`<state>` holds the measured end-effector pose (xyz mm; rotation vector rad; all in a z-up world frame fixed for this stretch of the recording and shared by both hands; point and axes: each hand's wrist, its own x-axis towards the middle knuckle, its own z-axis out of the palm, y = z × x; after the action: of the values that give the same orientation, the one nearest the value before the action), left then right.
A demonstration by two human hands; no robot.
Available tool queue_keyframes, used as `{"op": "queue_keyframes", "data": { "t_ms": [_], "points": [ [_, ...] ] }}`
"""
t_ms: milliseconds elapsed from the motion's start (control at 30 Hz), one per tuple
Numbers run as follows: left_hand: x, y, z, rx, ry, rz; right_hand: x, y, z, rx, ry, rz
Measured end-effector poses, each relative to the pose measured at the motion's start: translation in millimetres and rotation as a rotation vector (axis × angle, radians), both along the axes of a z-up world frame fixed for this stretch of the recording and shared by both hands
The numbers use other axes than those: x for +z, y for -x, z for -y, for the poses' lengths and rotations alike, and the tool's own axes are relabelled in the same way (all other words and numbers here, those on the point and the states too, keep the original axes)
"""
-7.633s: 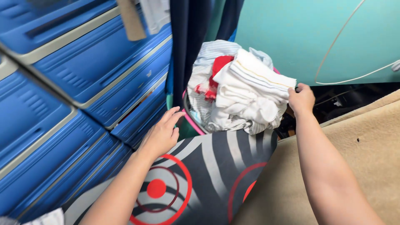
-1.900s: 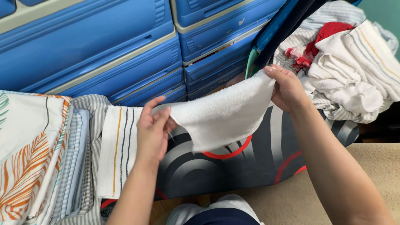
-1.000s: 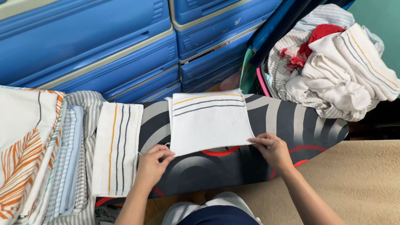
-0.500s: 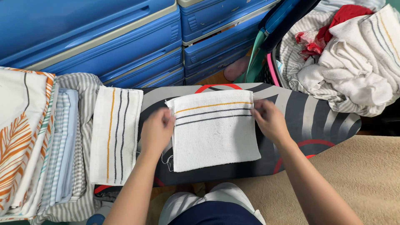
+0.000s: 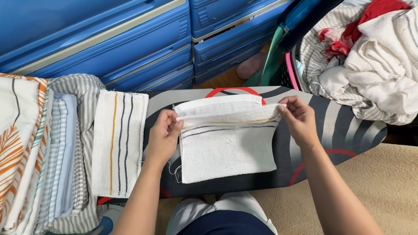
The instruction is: The person folds multiple white towels with colored stripes on a patterned cushion. They smooth each towel, fold it into a compact rectangle, and place it on a growing stack to the left.
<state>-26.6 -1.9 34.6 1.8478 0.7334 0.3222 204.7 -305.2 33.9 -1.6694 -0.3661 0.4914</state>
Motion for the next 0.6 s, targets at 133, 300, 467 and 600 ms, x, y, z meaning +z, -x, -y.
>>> {"op": "queue_keyframes", "data": {
  "t_ms": [133,300,467,600],
  "points": [
    [-4,-18,3,0.154,-0.041,-0.082,-9,-14,-33,0.022,0.272,0.078],
    [-11,-34,-2,0.118,-0.206,-0.245,-14,-17,-66,-0.046,0.52,0.262],
    [-12,-32,46,0.043,-0.697,-0.038,-15,44,-79,0.028,0.594,0.976],
    [-30,-37,99,-0.206,-0.586,0.076,-39,101,-101,0.447,0.743,0.972]
  ]
}}
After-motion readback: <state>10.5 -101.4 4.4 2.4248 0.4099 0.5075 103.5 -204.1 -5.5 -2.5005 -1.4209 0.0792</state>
